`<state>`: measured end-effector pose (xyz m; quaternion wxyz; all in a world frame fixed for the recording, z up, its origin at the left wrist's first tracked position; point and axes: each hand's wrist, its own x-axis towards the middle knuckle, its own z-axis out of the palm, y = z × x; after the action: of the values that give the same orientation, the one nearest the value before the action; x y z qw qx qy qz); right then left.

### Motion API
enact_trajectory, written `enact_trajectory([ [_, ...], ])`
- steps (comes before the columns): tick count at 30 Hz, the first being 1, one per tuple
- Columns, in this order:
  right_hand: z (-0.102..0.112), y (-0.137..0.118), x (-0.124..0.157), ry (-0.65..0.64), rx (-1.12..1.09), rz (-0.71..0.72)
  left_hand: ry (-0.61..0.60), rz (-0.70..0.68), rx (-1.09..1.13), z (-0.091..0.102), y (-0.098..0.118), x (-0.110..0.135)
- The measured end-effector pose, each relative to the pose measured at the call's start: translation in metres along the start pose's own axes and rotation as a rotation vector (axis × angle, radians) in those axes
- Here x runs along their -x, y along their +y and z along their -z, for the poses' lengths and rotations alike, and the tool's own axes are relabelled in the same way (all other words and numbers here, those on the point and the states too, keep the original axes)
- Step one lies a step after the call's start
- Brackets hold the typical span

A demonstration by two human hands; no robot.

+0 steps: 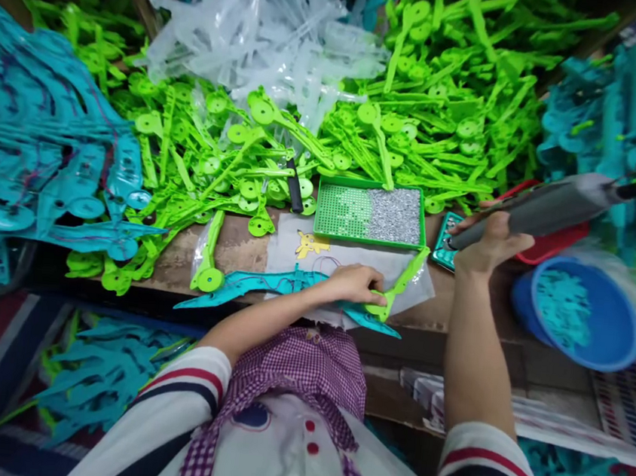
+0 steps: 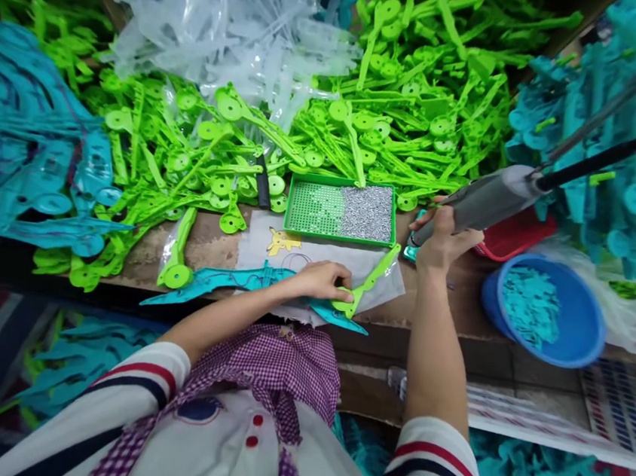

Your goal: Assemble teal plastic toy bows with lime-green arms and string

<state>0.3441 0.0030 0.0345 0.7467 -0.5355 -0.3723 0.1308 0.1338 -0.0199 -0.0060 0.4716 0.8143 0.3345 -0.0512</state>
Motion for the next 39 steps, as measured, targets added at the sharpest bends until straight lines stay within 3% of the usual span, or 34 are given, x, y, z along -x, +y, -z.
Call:
enact_trajectory([
  [9,0.001,0.017,-0.007,-0.011,0.053,-0.071,0.009,0.030,0.025,-0.002,0.001,-0.002],
  [18,0.001,0.027,-0.011,-0.028,0.048,-0.035,0.008,0.035,0.029,-0.001,0.003,0.001],
  [31,0.004,0.023,-0.003,-0.048,-0.022,-0.088,-0.028,0.046,0.028,0.001,0.003,-0.001],
  [34,-0.012,0.004,0.000,-0.006,-0.030,-0.035,-0.021,0.016,0.034,-0.001,-0.001,-0.003],
  [36,-0.036,-0.008,0.006,-0.002,-0.104,-0.009,-0.021,-0.013,0.032,-0.003,-0.003,-0.004],
  [39,-0.083,-0.011,0.017,-0.165,-0.134,-0.049,-0.011,-0.021,0.022,-0.003,-0.003,-0.003],
])
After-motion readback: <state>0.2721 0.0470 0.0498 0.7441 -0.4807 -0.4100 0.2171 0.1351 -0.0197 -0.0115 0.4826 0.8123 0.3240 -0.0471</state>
